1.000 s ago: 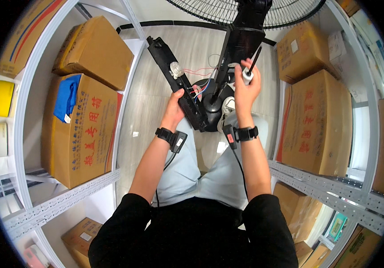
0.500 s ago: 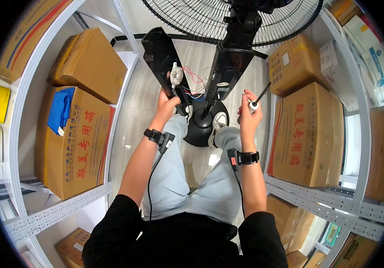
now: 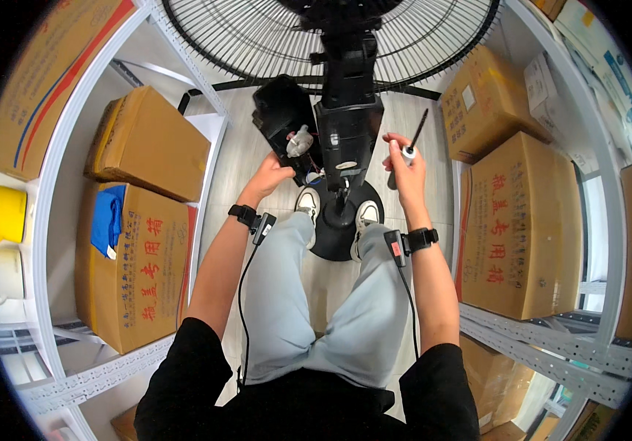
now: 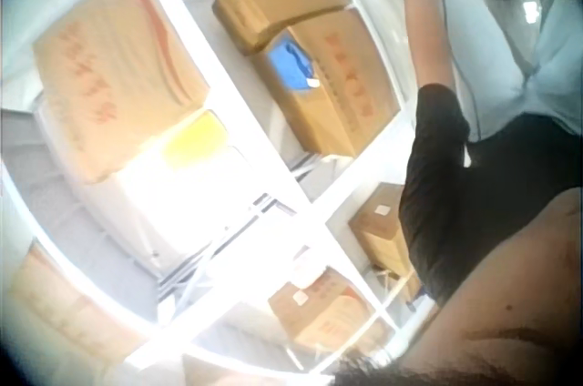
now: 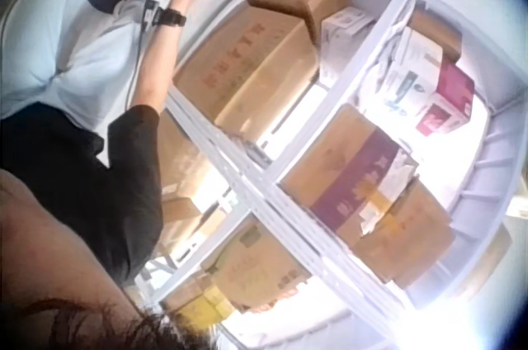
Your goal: The person sits on the floor and uses a screwdriver to tighten screws on the base and control panel of a standing fan. They manipulate the fan's internal wiring and reassemble the plastic housing.
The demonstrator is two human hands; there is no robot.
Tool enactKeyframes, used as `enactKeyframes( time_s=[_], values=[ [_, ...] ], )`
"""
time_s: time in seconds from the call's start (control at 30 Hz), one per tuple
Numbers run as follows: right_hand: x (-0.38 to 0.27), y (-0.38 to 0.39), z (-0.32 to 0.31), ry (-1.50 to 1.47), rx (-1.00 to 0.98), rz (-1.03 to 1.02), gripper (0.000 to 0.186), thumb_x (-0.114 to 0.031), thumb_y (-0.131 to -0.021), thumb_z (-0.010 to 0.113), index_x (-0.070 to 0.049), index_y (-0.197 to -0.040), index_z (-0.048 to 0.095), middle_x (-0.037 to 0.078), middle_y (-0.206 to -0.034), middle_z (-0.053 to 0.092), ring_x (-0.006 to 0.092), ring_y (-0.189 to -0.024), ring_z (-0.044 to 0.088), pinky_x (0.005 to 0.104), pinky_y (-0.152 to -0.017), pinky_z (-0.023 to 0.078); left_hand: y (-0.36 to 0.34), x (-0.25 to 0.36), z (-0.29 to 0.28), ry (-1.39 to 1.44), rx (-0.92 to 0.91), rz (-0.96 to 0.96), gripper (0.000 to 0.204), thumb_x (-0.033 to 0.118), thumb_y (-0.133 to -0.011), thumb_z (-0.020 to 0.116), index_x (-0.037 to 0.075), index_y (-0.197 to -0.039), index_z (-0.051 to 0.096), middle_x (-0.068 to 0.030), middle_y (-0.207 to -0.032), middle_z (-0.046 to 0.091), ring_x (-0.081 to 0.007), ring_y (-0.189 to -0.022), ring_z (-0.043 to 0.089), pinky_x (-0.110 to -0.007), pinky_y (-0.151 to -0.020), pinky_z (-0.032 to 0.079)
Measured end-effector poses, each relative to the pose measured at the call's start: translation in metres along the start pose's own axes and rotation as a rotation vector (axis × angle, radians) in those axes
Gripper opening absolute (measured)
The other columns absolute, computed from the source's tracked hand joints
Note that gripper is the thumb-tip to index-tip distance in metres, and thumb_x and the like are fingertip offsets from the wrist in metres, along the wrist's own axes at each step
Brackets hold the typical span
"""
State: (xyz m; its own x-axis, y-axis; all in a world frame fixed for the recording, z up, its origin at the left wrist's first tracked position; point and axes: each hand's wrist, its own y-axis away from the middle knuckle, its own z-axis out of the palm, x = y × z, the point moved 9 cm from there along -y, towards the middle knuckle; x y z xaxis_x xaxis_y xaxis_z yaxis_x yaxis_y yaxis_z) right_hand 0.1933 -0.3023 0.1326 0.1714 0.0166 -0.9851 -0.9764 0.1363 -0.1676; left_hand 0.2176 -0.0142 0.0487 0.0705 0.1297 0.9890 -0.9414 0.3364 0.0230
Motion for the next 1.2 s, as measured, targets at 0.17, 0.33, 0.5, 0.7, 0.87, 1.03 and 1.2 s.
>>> enactKeyframes(
  time_s=[0.17, 0.33, 0.5, 0.7, 0.87, 1.03, 1.2],
  values=[
    [0.022, -0.019, 0.022, -0.112, -0.088, 0.080, 0.033, -0.023, -0.094, 0.058, -0.005, -0.122, 0.060, 0.002, -0.103, 0.065, 0.0061, -0.069, 0.056, 0.0213, -0.058, 0.045, -0.030, -0.011, 0.006, -0.088, -0.031, -0.031, 0.057, -0.008, -0.070, 0.056, -0.002, -0.126, 0.048, -0.0051, -0.107, 0.061, -0.0140, -0.092, 0.058, -0.028, -0.076, 0.048],
    [0.037, -0.026, 0.034, -0.158, -0.214, 0.108, 0.038, -0.019, -0.094, 0.058, -0.003, -0.128, 0.054, -0.002, -0.082, 0.059, 0.0062, -0.064, 0.053, 0.0220, -0.055, 0.044, -0.047, -0.004, 0.029, -0.016, -0.045, -0.080, 0.053, -0.009, -0.072, 0.059, -0.004, -0.124, 0.049, -0.0074, -0.108, 0.060, -0.0158, -0.095, 0.058, -0.030, -0.080, 0.048],
    [0.054, -0.021, 0.036, -0.167, -0.242, 0.201, 0.038, -0.021, -0.094, 0.059, -0.004, -0.128, 0.055, -0.003, -0.075, 0.056, 0.0055, -0.060, 0.050, 0.0218, -0.054, 0.043, -0.050, -0.001, 0.052, -0.022, 0.007, -0.112, 0.051, -0.014, -0.074, 0.056, -0.004, -0.124, 0.050, -0.0084, -0.115, 0.060, -0.0188, -0.105, 0.057, -0.031, -0.087, 0.047],
    [0.078, -0.015, 0.013, -0.163, -0.094, 0.331, 0.040, -0.033, -0.093, 0.060, -0.007, -0.124, 0.060, 0.009, -0.116, 0.062, 0.0043, -0.058, 0.050, 0.0201, -0.053, 0.043, -0.061, -0.015, 0.050, 0.112, -0.007, -0.114, 0.045, -0.015, -0.080, 0.054, -0.003, -0.124, 0.050, -0.0100, -0.118, 0.059, -0.0185, -0.106, 0.057, -0.031, -0.089, 0.047],
    [0.111, -0.004, 0.010, -0.309, -0.066, 0.393, 0.038, -0.030, -0.091, 0.063, -0.007, -0.121, 0.062, 0.007, -0.106, 0.065, 0.0040, -0.061, 0.050, 0.0201, -0.052, 0.043, -0.063, -0.037, 0.032, 0.228, 0.037, -0.069, 0.048, -0.016, -0.082, 0.054, -0.002, -0.127, 0.048, -0.0093, -0.120, 0.058, -0.0186, -0.108, 0.056, -0.031, -0.090, 0.047],
    [0.125, 0.008, 0.006, -0.330, -0.073, 0.428, 0.026, -0.021, -0.088, 0.067, -0.003, -0.107, 0.066, 0.004, -0.093, 0.067, 0.0050, -0.067, 0.053, 0.0205, -0.055, 0.044, -0.063, -0.035, 0.046, 0.317, 0.013, -0.048, 0.047, -0.008, -0.083, 0.061, -0.002, -0.128, 0.048, -0.0095, -0.126, 0.055, -0.0196, -0.110, 0.055, -0.033, -0.094, 0.046],
    [0.102, 0.003, 0.029, -0.366, -0.202, 0.317, 0.021, -0.015, -0.086, 0.068, -0.002, -0.102, 0.065, 0.003, -0.090, 0.067, 0.0076, -0.076, 0.060, 0.0214, -0.061, 0.045, -0.058, -0.023, 0.050, 0.304, -0.115, 0.166, 0.049, 0.001, -0.084, 0.065, -0.001, -0.130, 0.048, -0.0084, -0.129, 0.054, -0.0204, -0.113, 0.053, -0.034, -0.098, 0.044]
  ],
)
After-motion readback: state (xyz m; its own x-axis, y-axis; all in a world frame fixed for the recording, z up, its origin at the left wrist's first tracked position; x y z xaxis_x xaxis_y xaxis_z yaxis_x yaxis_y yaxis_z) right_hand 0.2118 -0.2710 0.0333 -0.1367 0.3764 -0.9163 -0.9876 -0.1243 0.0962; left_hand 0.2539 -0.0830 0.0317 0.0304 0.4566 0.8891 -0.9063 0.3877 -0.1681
